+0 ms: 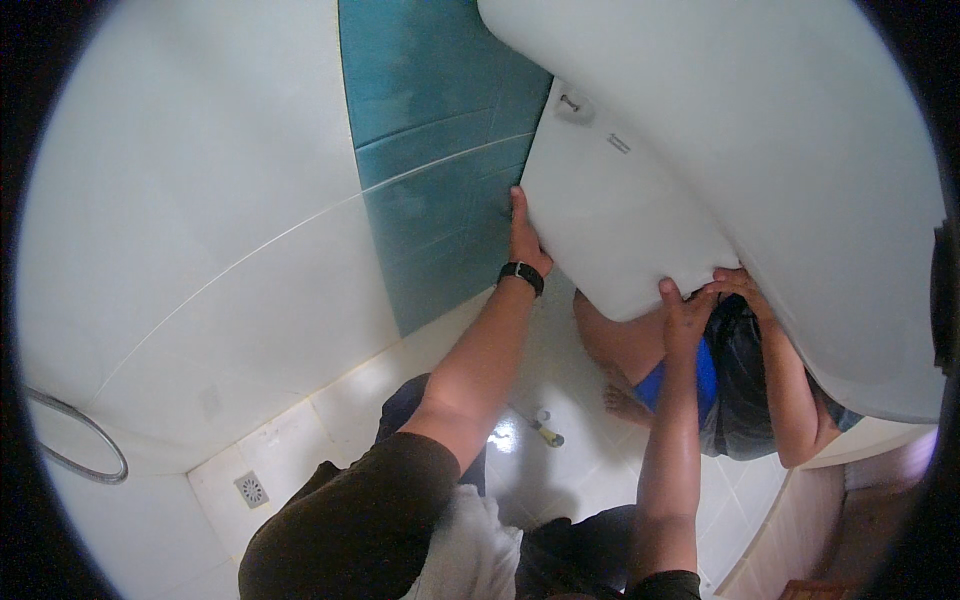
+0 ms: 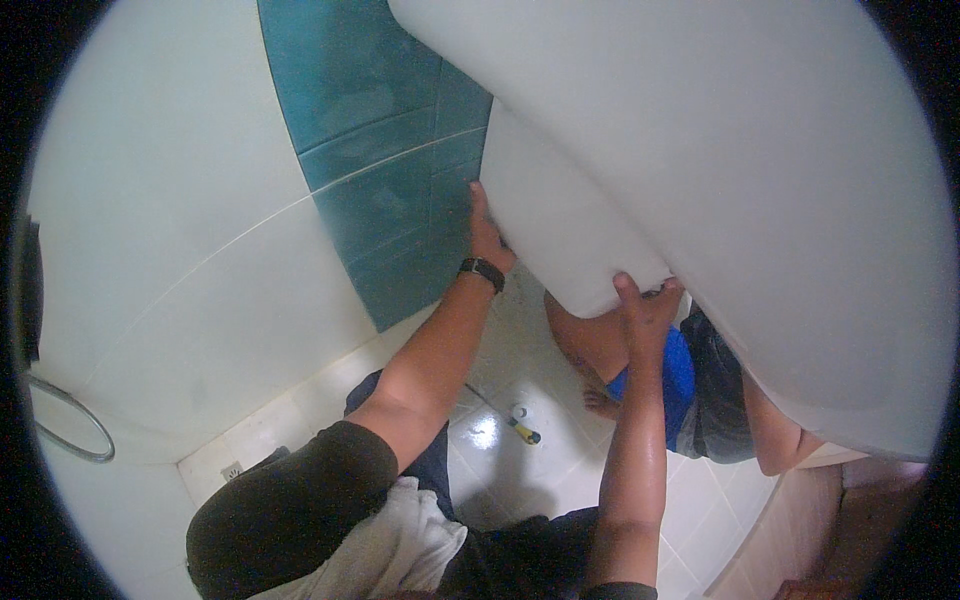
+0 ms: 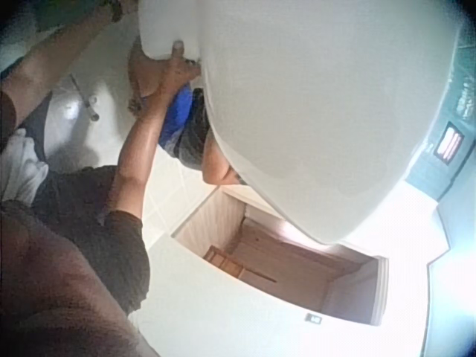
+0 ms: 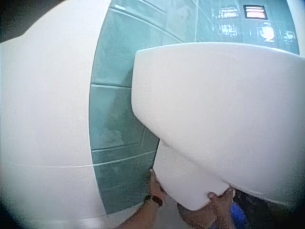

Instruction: The person secures a white wall-mounted sink to a tiled wall using a screwdriver. They align the sink, tighten the mounting screws, and adjust the position with assistance from another person.

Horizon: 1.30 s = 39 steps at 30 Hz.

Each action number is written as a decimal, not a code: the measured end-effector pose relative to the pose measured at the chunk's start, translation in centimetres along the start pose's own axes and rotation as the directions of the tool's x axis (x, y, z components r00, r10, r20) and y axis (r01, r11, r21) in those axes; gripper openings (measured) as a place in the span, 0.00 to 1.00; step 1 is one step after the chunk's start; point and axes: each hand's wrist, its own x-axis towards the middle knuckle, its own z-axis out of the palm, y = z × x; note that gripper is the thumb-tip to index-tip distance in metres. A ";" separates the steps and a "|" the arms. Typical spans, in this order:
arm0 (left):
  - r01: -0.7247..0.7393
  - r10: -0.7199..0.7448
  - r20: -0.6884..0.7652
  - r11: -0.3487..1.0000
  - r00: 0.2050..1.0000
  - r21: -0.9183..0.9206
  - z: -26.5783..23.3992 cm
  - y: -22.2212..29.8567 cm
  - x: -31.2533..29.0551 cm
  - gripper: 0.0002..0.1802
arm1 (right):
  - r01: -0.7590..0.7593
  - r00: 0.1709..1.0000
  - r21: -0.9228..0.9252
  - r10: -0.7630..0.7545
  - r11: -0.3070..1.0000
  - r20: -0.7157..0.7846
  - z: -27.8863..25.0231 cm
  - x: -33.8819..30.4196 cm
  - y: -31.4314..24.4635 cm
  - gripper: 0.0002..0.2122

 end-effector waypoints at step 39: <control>0.165 -0.142 0.148 0.974 0.979 -0.158 -2.3 2.3 0.2 0.52 | 0.413 0.345 -0.443 -0.313 -0.796 0.885 -6.4 9.9 -9.7 0.25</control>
